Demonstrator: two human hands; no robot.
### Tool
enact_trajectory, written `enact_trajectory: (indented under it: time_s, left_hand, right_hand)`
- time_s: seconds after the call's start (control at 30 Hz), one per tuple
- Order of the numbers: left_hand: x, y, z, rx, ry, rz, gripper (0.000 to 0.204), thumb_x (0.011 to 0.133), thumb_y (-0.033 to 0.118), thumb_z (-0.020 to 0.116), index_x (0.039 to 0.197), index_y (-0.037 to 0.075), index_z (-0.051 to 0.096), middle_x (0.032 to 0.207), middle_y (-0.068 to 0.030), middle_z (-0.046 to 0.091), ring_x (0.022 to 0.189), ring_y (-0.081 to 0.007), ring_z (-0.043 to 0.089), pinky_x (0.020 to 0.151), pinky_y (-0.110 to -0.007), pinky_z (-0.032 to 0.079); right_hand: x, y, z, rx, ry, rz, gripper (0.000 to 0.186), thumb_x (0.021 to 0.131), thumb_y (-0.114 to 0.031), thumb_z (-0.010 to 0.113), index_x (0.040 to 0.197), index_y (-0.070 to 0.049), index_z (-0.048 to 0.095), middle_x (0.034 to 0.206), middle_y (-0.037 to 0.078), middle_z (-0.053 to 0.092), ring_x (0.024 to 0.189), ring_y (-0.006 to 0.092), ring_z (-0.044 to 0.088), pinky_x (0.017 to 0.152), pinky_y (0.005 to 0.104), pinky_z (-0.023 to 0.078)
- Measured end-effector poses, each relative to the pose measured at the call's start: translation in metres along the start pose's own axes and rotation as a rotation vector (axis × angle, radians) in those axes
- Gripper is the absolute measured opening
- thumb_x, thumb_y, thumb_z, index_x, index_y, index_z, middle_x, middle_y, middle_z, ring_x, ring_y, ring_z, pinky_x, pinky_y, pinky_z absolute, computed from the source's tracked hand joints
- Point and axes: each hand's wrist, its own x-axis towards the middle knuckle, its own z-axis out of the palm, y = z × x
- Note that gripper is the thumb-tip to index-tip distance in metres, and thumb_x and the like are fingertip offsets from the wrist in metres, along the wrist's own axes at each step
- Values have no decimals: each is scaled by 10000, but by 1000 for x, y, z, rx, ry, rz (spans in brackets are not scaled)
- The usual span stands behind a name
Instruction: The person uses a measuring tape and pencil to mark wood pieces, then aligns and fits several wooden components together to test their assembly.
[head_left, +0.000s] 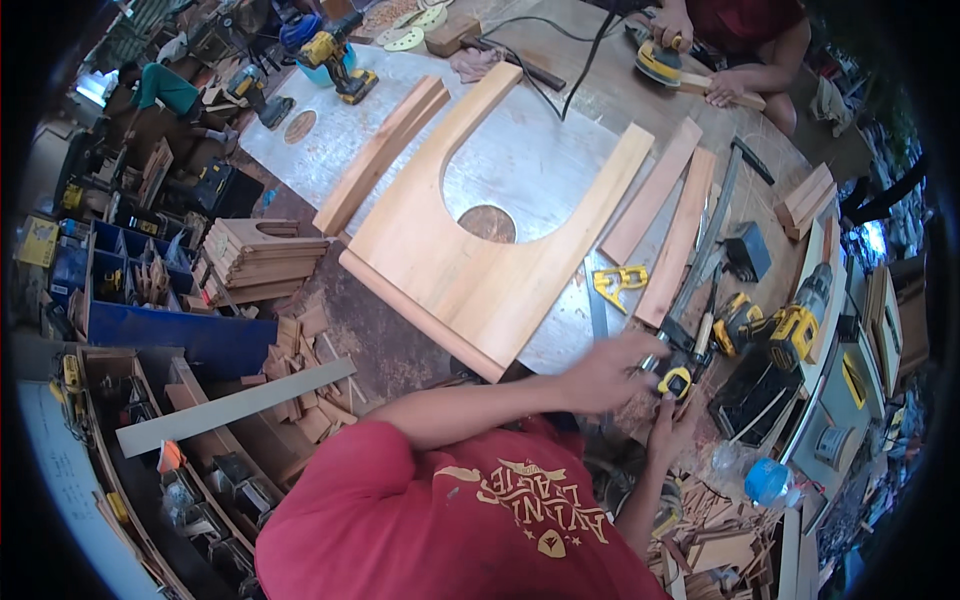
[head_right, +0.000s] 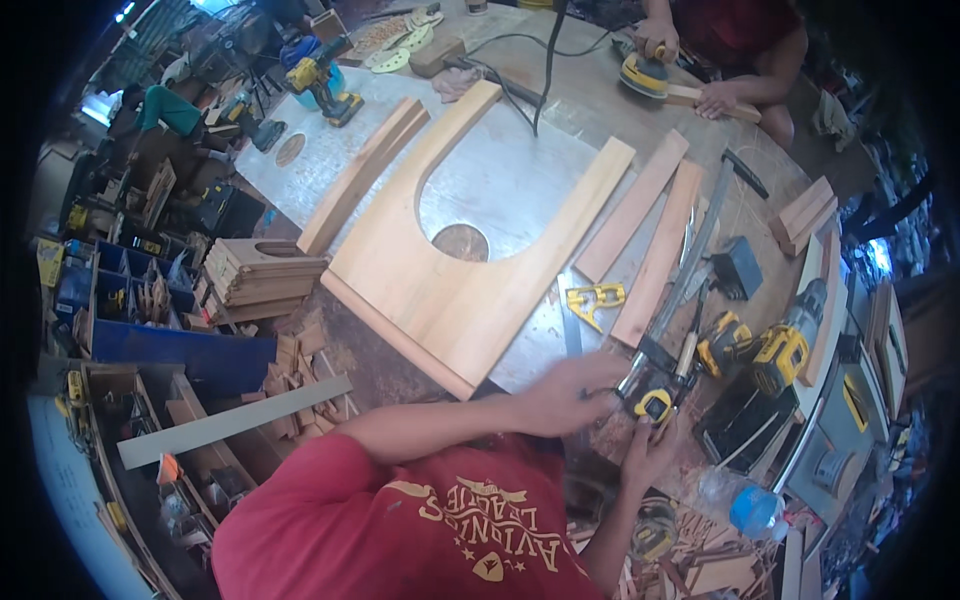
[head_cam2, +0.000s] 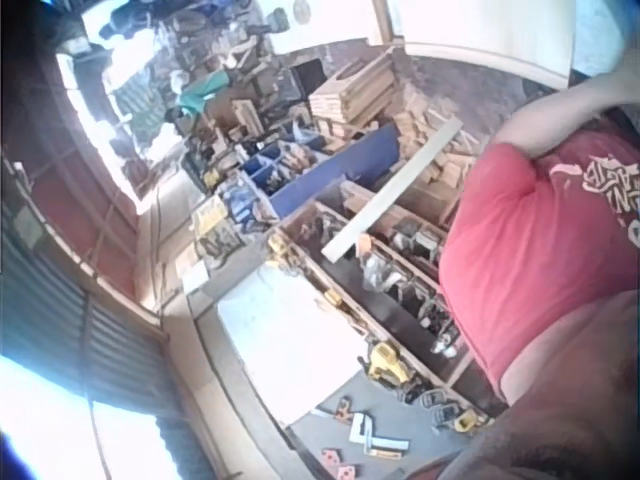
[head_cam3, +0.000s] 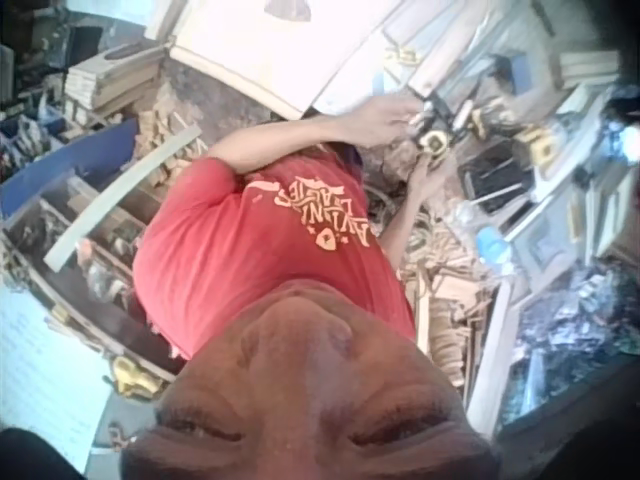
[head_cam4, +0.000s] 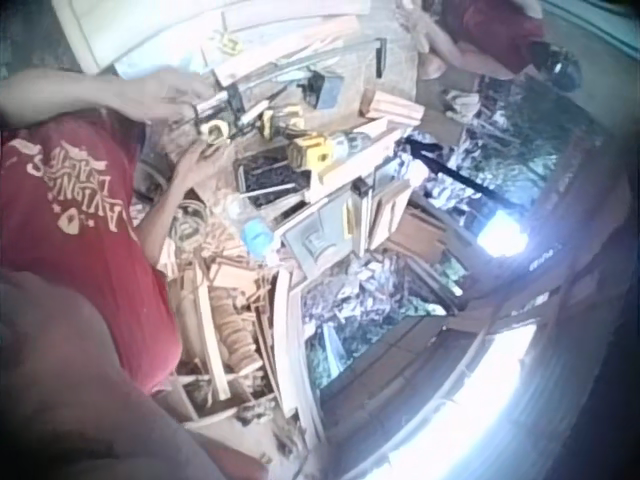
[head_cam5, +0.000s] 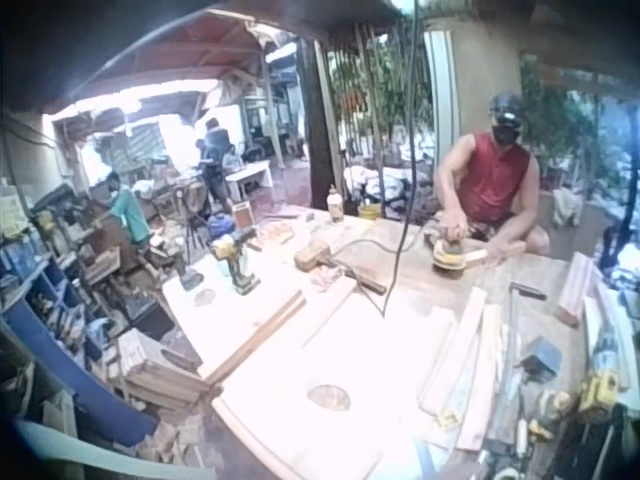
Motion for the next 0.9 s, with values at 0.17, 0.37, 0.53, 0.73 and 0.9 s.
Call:
enact_trajectory:
  time_s: [0.17,0.37,0.53,0.73,0.9]
  left_hand:
    - [-31,-4,-223,571,774,-92,402,855,81,745,1242,23,654,1209,-164,688,1159,-313,647,1033,-415,492]
    - [-72,-106,-447,1283,726,-491,669,810,293,824,1340,-31,573,1297,-270,612,1225,-402,577,1072,-483,448]
    - [-71,-126,-480,966,521,-605,677,795,358,828,1309,-22,603,1158,-255,694,1102,-410,669,954,-479,531]
    - [-81,-127,-539,784,588,-515,561,805,341,820,1230,15,653,1077,-236,738,1044,-413,703,923,-488,544]
    - [-83,-153,-549,830,575,-640,638,824,413,804,1298,23,631,1263,-251,668,1213,-404,623,1018,-493,486]
  right_hand:
    - [-9,-6,16,52,141,-36,578,992,-158,644,1460,102,427,1379,220,564,1213,263,593,1014,367,479]
    - [-43,-69,31,-98,531,-6,537,986,-154,668,1427,85,479,1500,239,508,1375,304,508,1142,376,374]
    - [-94,-118,81,-244,666,-48,485,975,-189,663,1361,80,541,1328,199,604,1177,275,587,1040,363,433]
    - [-122,-115,113,-84,514,-73,385,953,-56,639,1318,37,559,828,-6,567,717,75,524,637,226,426]
    - [-151,-102,132,-125,550,-132,264,993,-103,659,1211,38,612,818,-38,507,710,48,443,616,215,361]
